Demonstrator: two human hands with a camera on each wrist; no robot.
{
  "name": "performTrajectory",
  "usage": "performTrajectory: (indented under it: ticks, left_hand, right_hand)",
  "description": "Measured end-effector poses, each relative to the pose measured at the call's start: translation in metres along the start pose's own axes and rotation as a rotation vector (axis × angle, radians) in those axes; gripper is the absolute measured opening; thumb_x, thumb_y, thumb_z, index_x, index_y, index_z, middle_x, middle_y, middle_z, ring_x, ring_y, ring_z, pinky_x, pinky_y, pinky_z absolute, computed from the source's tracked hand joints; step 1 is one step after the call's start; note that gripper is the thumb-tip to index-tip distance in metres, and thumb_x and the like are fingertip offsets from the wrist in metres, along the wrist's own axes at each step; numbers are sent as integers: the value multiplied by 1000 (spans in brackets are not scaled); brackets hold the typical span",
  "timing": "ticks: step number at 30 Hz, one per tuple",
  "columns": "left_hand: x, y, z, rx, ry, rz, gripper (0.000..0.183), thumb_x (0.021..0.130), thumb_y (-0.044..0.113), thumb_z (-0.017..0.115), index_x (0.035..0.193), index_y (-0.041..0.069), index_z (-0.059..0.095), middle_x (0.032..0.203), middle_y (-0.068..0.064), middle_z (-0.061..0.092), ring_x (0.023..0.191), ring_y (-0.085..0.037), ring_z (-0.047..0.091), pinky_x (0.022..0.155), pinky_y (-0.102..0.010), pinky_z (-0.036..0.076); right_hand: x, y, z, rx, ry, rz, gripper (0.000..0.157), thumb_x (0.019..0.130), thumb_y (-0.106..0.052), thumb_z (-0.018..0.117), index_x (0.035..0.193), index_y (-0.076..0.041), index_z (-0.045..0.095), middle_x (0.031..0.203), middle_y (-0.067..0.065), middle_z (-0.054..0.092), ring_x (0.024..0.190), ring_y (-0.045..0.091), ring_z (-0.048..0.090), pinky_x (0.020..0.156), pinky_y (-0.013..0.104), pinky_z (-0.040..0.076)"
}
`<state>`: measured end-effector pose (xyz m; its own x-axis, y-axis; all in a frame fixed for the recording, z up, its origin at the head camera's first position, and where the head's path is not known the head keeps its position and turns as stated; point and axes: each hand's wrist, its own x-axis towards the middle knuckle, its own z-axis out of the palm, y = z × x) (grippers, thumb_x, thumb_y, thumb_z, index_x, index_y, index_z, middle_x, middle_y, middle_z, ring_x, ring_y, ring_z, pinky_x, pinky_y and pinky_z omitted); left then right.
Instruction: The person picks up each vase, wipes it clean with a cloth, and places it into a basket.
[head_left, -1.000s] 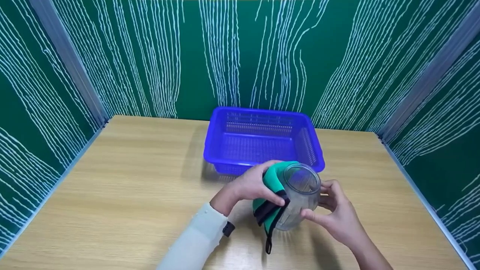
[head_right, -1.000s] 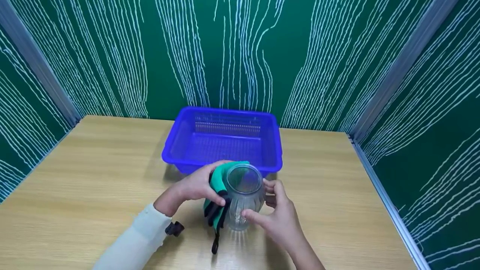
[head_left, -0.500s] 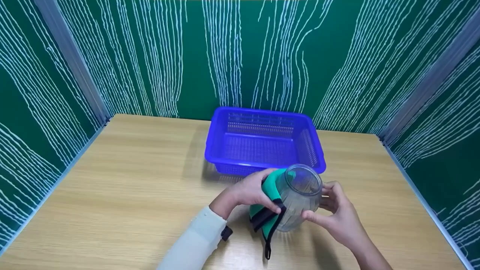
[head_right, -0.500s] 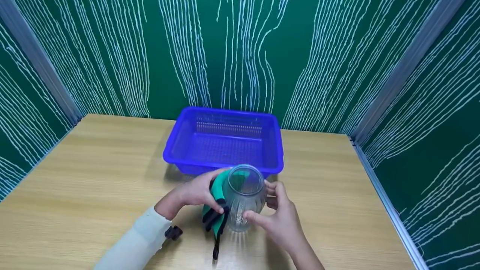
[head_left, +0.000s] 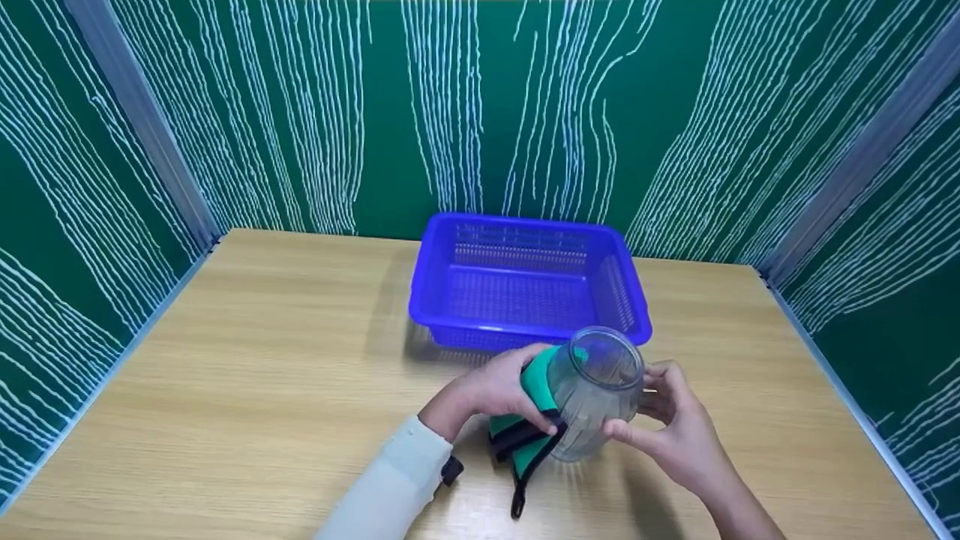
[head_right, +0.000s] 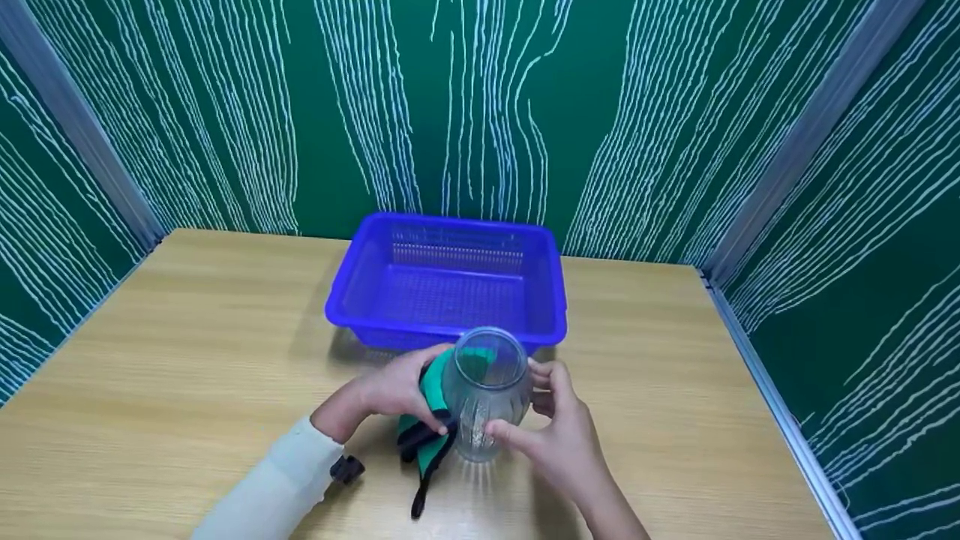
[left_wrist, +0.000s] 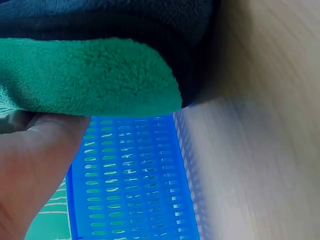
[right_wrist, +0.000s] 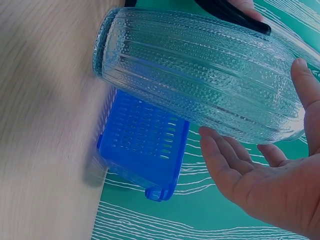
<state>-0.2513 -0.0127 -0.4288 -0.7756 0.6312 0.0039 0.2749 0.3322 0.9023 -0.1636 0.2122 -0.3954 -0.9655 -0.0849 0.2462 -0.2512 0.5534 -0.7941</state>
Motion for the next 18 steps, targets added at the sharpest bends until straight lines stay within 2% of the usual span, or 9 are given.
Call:
performTrajectory:
  ticks: [10,18]
  left_hand:
    - [-1,-9,5,90,2,-42,88,40,31,88,116,38,44,103,18,53,95,-6,48,83,-25,39]
    - [-1,-15,9,115,12,-34,84,39,30,88,112,36,48,100,18,55,93,-5,49,82,-23,40]
  right_hand:
    - [0,1,0,-17,-21,14,67,62,-36,76,112,-13,38,108,2,55,95,17,58,79,25,48]
    - [0,3,2,75,17,17,65,58,-20,80,109,-12,42,108,1,56,93,10,57,78,20,46]
